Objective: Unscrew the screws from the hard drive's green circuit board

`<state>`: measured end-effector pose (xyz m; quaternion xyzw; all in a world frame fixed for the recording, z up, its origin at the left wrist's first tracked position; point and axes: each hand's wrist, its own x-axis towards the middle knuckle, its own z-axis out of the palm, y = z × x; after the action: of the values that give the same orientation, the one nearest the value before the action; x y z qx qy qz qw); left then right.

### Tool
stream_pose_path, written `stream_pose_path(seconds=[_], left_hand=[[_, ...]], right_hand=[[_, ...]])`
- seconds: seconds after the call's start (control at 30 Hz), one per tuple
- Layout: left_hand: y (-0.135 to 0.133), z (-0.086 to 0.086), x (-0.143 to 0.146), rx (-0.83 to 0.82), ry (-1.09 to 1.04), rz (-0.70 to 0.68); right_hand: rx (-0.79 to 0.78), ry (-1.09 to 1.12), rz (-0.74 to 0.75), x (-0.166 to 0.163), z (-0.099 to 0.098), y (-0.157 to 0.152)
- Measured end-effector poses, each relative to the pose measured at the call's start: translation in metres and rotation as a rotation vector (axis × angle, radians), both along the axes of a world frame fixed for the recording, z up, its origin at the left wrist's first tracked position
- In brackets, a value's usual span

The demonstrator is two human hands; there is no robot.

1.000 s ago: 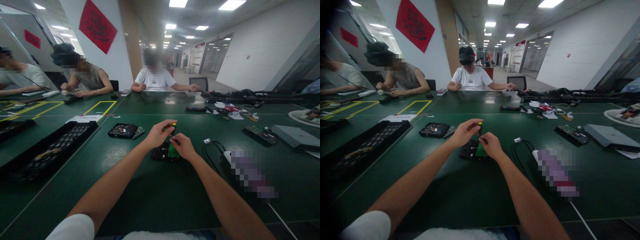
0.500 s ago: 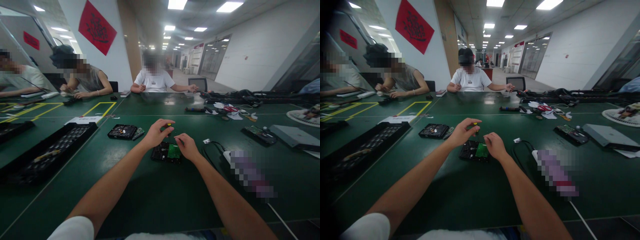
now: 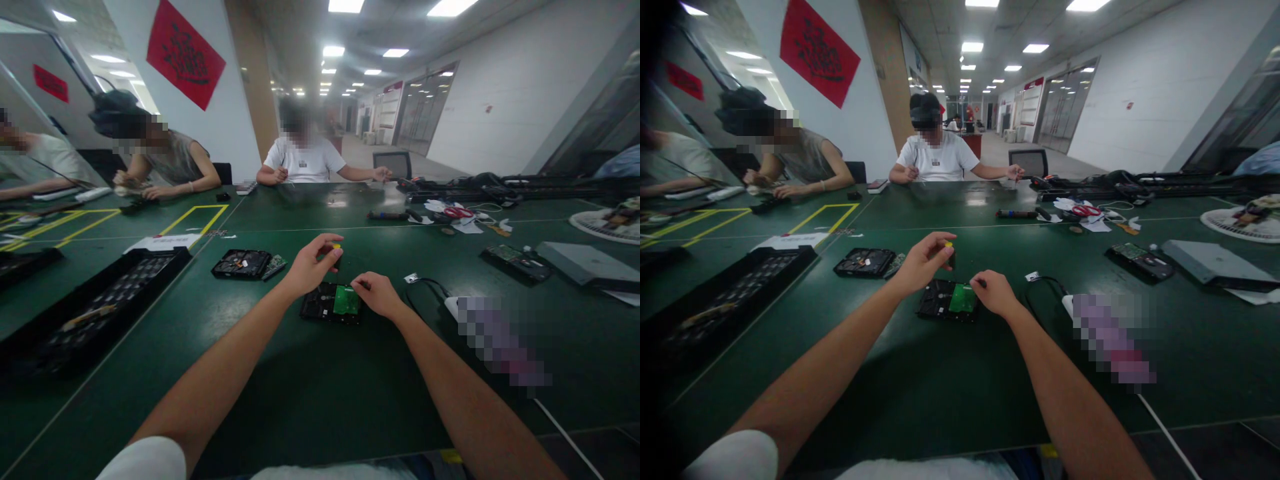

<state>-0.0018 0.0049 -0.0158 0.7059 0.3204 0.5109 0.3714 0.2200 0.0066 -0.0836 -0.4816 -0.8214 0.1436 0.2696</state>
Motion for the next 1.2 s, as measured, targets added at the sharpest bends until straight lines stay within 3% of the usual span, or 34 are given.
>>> stream_pose_path(seconds=[0.13,0.3,0.5,0.83,1.2], left_hand=[[-0.0032,0.0010,0.0017,0.064,0.077,0.045],[-0.0052,0.0043,0.0037,-0.027,0.004,-0.118],[-0.0029,0.0040,0.0013,-0.121,-0.081,-0.187],[-0.0024,0.0017,0.0001,0.066,0.079,0.041],[-0.0044,0.0033,0.0063,-0.025,-0.017,-0.092]], right_hand=[[-0.013,0.029,0.017,0.0007,-0.0003,-0.0009],[-0.010,0.049,0.030,0.0012,-0.0035,-0.0007],[-0.008,0.083,0.032,0.0018,-0.0069,0.0005],[0.035,0.054,0.050,0.0003,-0.0027,-0.0012],[0.052,0.043,0.055,-0.0003,-0.0030,0.0001]])
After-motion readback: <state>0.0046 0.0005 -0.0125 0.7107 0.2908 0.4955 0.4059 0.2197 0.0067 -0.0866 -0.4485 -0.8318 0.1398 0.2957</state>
